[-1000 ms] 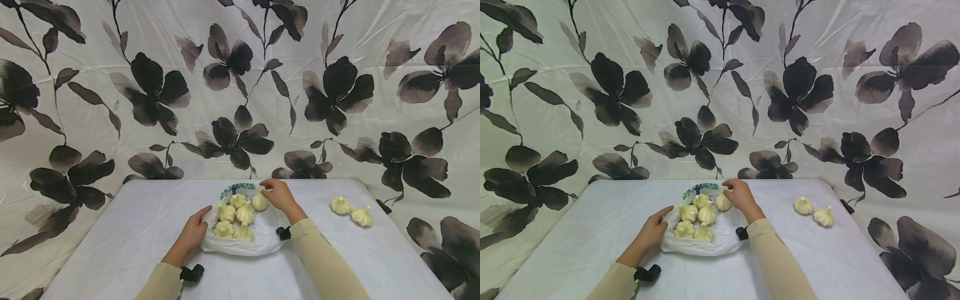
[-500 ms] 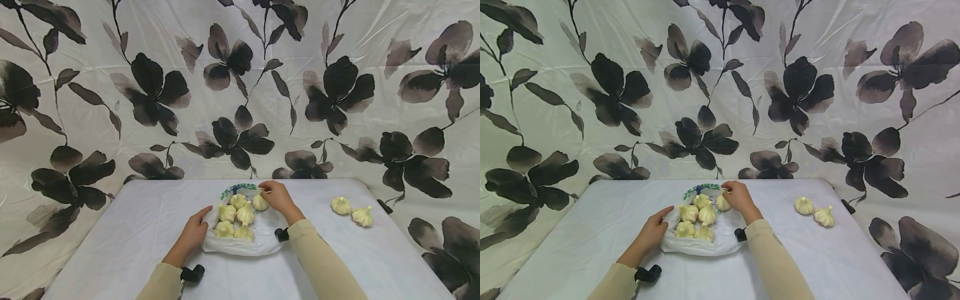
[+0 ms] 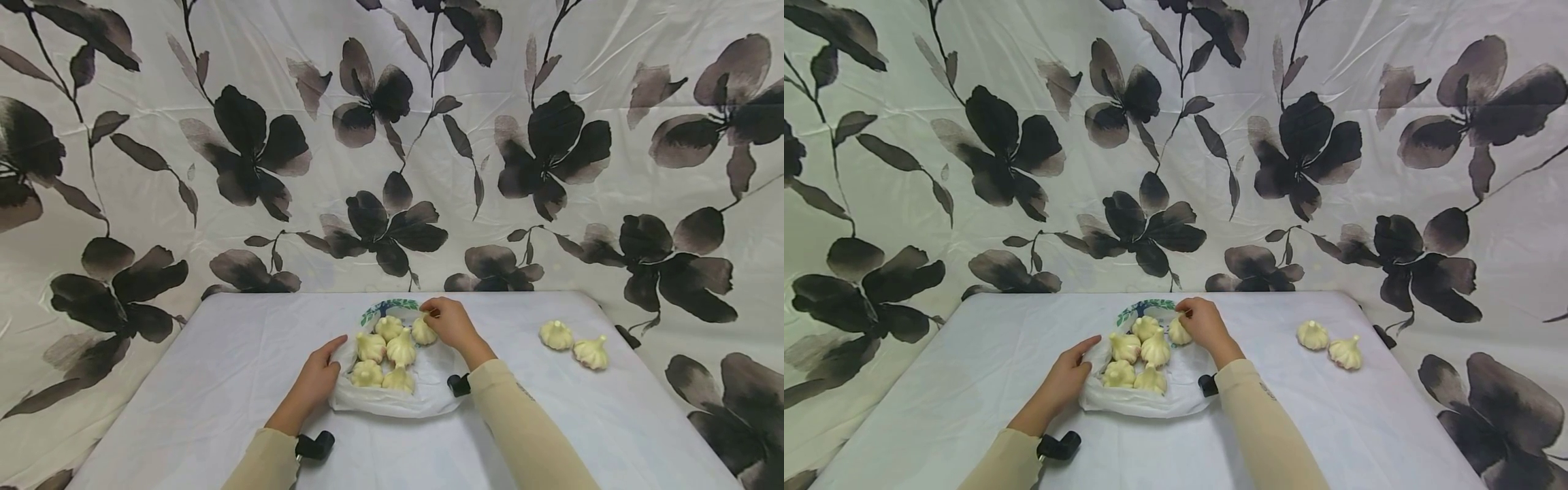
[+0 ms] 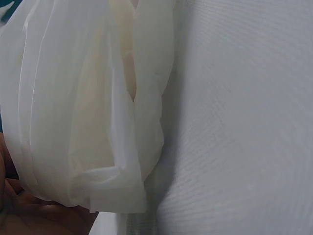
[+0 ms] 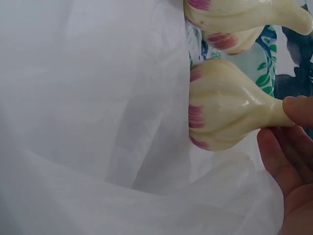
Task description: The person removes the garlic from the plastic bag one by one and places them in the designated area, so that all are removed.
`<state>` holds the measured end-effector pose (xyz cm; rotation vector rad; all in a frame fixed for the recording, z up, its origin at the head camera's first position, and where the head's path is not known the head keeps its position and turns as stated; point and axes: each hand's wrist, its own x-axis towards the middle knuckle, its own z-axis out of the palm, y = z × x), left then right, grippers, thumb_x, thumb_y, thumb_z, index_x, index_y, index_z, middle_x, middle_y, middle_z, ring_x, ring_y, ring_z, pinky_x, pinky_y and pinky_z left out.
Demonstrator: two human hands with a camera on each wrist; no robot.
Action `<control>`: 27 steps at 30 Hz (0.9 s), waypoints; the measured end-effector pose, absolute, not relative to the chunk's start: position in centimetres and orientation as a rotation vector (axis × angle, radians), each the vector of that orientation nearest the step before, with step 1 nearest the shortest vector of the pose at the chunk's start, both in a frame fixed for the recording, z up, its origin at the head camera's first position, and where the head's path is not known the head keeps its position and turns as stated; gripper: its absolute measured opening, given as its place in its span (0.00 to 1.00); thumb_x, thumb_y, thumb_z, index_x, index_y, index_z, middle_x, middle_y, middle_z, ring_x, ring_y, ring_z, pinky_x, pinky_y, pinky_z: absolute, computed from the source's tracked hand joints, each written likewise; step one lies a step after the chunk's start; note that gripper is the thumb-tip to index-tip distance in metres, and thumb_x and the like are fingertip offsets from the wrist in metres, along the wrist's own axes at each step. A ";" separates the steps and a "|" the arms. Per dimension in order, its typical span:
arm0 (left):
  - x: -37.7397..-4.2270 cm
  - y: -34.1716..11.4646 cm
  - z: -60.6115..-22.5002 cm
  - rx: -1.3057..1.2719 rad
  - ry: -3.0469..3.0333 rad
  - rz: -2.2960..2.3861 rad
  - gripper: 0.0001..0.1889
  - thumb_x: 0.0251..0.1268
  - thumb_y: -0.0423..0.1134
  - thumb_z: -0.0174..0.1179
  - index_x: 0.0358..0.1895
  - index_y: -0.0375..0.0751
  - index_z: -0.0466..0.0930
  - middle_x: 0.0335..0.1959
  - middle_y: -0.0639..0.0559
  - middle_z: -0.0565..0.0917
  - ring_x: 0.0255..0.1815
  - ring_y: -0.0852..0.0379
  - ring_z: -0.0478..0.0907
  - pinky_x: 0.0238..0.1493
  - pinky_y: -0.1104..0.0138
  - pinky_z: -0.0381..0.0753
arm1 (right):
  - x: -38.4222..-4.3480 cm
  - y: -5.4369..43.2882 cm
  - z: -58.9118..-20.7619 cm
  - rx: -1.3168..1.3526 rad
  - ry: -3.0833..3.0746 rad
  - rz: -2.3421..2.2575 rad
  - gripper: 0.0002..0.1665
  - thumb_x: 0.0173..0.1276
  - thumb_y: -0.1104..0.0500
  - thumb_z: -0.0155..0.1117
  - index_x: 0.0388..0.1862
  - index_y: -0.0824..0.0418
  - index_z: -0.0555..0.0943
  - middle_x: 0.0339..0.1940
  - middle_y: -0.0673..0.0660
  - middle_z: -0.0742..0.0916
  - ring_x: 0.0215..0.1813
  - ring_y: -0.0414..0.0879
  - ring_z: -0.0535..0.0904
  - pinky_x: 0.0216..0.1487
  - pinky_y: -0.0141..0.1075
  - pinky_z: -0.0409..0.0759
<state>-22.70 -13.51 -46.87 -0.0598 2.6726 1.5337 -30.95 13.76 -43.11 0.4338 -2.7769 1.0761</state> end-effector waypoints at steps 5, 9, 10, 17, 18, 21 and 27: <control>-22.8 -13.6 -46.9 -0.048 2.672 1.532 0.32 0.64 0.28 0.40 0.74 0.49 0.61 0.76 0.43 0.60 0.78 0.42 0.51 0.75 0.44 0.54 | -30.8 13.7 -42.9 0.434 -2.778 1.052 0.11 0.65 0.64 0.63 0.46 0.57 0.85 0.46 0.54 0.87 0.48 0.48 0.83 0.49 0.41 0.83; -22.8 -13.7 -46.8 -0.045 2.669 1.538 0.32 0.64 0.27 0.40 0.74 0.49 0.61 0.76 0.43 0.60 0.78 0.41 0.51 0.75 0.44 0.54 | -30.6 13.6 -42.7 0.459 -2.768 1.051 0.10 0.65 0.65 0.63 0.45 0.58 0.85 0.45 0.55 0.87 0.47 0.49 0.83 0.49 0.41 0.83; -22.7 -13.7 -46.8 -0.046 2.667 1.540 0.32 0.64 0.28 0.40 0.74 0.49 0.61 0.76 0.43 0.60 0.78 0.42 0.51 0.75 0.44 0.54 | -30.5 13.5 -42.7 0.464 -2.767 1.050 0.10 0.65 0.65 0.63 0.45 0.58 0.85 0.44 0.55 0.87 0.47 0.49 0.83 0.49 0.41 0.83; -22.7 -13.7 -46.9 -0.040 2.672 1.545 0.32 0.64 0.27 0.40 0.73 0.49 0.62 0.76 0.43 0.60 0.78 0.41 0.52 0.75 0.44 0.54 | -30.3 13.4 -42.4 0.456 -2.780 1.044 0.11 0.67 0.64 0.62 0.47 0.58 0.85 0.45 0.54 0.86 0.48 0.49 0.83 0.50 0.41 0.83; -22.7 -13.7 -46.9 -0.037 2.675 1.543 0.32 0.64 0.27 0.40 0.73 0.49 0.62 0.76 0.42 0.60 0.78 0.41 0.52 0.75 0.44 0.54 | -30.2 13.4 -42.4 0.453 -2.781 1.048 0.12 0.67 0.64 0.62 0.47 0.58 0.85 0.45 0.54 0.86 0.48 0.48 0.83 0.50 0.41 0.83; -22.7 -13.7 -47.0 -0.034 2.677 1.544 0.32 0.64 0.27 0.40 0.73 0.48 0.62 0.76 0.42 0.60 0.78 0.41 0.52 0.75 0.44 0.54 | -30.1 13.4 -42.3 0.460 -2.769 1.048 0.12 0.67 0.64 0.62 0.47 0.58 0.85 0.45 0.54 0.86 0.48 0.48 0.84 0.50 0.40 0.84; -22.5 -13.7 -46.9 -0.039 2.679 1.545 0.32 0.65 0.27 0.40 0.73 0.48 0.62 0.76 0.42 0.60 0.78 0.41 0.51 0.75 0.44 0.54 | -30.0 13.5 -42.0 0.499 -2.716 1.021 0.11 0.66 0.64 0.62 0.46 0.58 0.85 0.44 0.54 0.87 0.47 0.47 0.84 0.49 0.39 0.84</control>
